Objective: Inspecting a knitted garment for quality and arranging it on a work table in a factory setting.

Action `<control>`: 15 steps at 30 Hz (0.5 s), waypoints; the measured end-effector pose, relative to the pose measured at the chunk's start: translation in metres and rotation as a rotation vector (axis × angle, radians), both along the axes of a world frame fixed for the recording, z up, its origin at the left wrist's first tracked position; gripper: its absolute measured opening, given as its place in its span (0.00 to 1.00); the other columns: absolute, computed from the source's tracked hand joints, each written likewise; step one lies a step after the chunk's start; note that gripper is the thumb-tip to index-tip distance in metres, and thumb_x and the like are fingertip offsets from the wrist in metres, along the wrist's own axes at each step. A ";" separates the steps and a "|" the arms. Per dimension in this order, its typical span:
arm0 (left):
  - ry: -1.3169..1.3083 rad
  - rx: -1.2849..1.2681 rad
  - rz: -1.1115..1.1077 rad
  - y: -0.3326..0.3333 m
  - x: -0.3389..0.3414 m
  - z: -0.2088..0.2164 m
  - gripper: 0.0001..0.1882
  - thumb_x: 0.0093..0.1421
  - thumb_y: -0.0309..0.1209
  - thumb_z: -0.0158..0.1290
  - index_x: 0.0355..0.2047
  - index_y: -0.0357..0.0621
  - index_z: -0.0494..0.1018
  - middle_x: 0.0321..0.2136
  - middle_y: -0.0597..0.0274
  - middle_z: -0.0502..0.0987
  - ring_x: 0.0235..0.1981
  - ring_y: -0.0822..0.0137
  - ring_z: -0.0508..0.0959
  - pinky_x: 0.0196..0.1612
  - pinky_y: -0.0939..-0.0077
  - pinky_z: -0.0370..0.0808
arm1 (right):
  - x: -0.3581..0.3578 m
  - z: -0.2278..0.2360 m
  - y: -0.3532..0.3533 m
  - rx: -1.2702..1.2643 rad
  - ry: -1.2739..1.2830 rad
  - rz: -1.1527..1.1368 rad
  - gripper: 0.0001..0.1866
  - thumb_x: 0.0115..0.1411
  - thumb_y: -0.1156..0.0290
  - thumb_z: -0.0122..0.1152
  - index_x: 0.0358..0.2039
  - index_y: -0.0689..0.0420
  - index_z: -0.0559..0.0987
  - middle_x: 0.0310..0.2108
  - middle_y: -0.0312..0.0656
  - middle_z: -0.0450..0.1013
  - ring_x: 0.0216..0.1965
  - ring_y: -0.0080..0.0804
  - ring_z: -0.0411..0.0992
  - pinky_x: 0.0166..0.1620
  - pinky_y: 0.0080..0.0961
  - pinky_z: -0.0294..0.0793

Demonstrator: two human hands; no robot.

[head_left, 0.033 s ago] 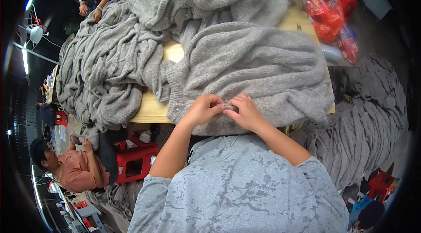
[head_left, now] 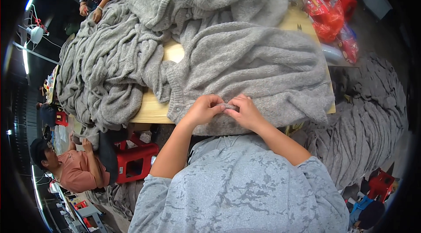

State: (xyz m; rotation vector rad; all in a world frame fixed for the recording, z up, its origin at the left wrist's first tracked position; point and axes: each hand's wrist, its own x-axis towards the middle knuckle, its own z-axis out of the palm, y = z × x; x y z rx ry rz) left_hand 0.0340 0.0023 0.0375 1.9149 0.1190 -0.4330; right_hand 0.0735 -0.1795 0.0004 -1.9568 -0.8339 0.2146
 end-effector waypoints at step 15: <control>-0.025 -0.297 0.115 -0.006 -0.005 -0.025 0.04 0.59 0.28 0.51 0.30 0.42 0.71 0.23 0.77 0.69 0.25 0.85 0.64 0.29 0.88 0.62 | 0.009 -0.011 0.002 0.172 0.478 -0.076 0.11 0.44 0.68 0.68 0.25 0.60 0.78 0.25 0.36 0.70 0.27 0.21 0.67 0.30 0.21 0.66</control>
